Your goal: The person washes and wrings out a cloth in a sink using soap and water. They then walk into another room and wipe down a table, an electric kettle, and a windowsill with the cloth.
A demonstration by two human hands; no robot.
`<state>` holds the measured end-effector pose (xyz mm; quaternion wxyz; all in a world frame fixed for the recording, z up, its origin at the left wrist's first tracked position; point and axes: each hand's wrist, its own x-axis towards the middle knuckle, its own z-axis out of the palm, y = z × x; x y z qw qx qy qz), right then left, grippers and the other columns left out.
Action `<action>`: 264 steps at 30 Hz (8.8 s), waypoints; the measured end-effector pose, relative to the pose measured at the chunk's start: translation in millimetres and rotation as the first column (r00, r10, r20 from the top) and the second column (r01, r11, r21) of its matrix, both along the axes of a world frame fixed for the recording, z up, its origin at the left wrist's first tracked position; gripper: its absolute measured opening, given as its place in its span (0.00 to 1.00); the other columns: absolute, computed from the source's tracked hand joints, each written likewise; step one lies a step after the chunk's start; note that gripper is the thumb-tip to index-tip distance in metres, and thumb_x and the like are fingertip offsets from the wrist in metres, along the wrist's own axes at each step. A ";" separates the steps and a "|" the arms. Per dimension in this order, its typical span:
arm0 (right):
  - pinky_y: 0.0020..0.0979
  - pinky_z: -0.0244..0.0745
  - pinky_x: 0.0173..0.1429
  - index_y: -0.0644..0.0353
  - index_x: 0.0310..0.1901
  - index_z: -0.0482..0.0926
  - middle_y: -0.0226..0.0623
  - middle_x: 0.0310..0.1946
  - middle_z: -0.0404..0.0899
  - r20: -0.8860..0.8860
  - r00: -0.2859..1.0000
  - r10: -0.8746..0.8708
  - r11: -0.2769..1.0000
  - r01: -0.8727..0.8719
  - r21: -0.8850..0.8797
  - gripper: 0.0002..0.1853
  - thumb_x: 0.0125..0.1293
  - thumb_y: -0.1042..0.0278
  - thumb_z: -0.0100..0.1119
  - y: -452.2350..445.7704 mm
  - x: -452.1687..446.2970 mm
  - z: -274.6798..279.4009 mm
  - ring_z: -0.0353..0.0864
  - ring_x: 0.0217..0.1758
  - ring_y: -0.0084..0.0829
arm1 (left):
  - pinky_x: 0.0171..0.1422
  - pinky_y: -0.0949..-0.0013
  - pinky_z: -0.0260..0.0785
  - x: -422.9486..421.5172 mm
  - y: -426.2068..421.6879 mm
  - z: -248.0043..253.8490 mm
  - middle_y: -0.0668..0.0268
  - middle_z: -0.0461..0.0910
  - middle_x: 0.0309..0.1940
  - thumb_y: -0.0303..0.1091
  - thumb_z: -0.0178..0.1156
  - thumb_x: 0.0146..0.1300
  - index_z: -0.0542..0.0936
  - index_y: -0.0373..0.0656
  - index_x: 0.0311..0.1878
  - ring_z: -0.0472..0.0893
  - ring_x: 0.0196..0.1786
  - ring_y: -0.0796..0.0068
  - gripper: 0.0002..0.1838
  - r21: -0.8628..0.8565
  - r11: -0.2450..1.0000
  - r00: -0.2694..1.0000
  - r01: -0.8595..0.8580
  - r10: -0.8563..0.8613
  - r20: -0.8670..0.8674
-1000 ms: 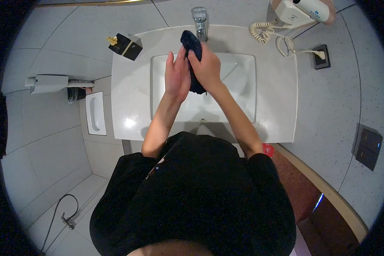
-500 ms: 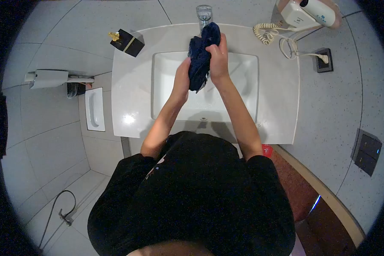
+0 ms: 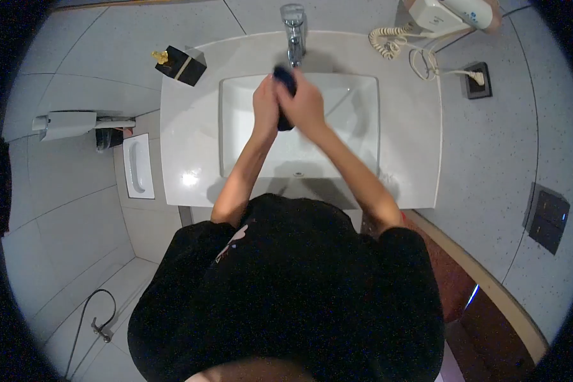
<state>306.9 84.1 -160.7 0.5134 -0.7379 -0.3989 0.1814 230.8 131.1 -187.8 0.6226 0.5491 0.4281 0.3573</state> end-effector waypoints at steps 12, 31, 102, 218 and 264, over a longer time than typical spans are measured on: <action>0.41 0.71 0.39 0.60 0.40 0.71 0.46 0.38 0.72 0.233 0.972 0.021 0.990 -0.053 0.132 0.11 0.57 0.65 0.55 -22.9 -30.9 5.7 0.75 0.40 0.49 | 0.28 0.69 0.62 -5.0 23.6 16.4 0.69 0.69 0.17 0.43 0.48 0.66 0.70 0.38 0.28 0.69 0.23 0.78 0.18 -0.324 0.923 0.955 0.207 -0.119 0.272; 0.27 0.69 0.45 0.61 0.38 0.74 0.35 0.32 0.76 -0.381 0.913 -0.144 0.930 0.256 0.264 0.08 0.56 0.72 0.54 3.1 26.3 -7.2 0.75 0.38 0.27 | 0.56 0.68 0.63 0.2 -48.2 -9.3 0.65 0.67 0.51 0.39 0.48 0.66 0.61 0.47 0.56 0.68 0.52 0.74 0.18 -0.218 0.970 0.935 0.108 -0.025 0.355; 0.33 0.69 0.50 0.58 0.45 0.73 0.42 0.41 0.76 0.123 0.992 -0.038 0.996 0.028 0.086 0.14 0.58 0.64 0.56 -3.6 0.7 -100.7 0.75 0.43 0.40 | 0.48 0.64 0.71 -6.0 2.3 -95.7 0.66 0.76 0.41 0.64 0.39 0.62 0.72 0.48 0.46 0.77 0.45 0.70 0.29 -0.708 0.647 0.928 0.282 0.003 0.372; 0.27 0.70 0.51 0.60 0.45 0.73 0.35 0.39 0.78 -0.173 0.985 0.021 1.000 -0.019 0.015 0.18 0.51 0.84 0.51 -38.7 108.8 -101.7 0.77 0.44 0.28 | 0.33 0.67 0.69 -32.7 82.9 -15.7 0.63 0.79 0.28 0.32 0.64 0.49 0.73 0.45 0.38 0.79 0.30 0.65 0.13 0.347 0.785 0.710 0.514 -0.162 -0.685; 0.28 0.70 0.32 0.61 0.28 0.78 0.36 0.23 0.77 -0.283 0.958 -0.040 0.998 0.055 0.043 0.11 0.54 0.61 0.61 4.2 10.3 -97.2 0.74 0.23 0.26 | 0.41 0.70 0.71 18.2 -11.9 -94.1 0.66 0.77 0.34 0.58 0.30 0.68 0.76 0.40 0.42 0.77 0.34 0.74 0.32 -0.549 0.835 0.960 0.039 0.122 0.253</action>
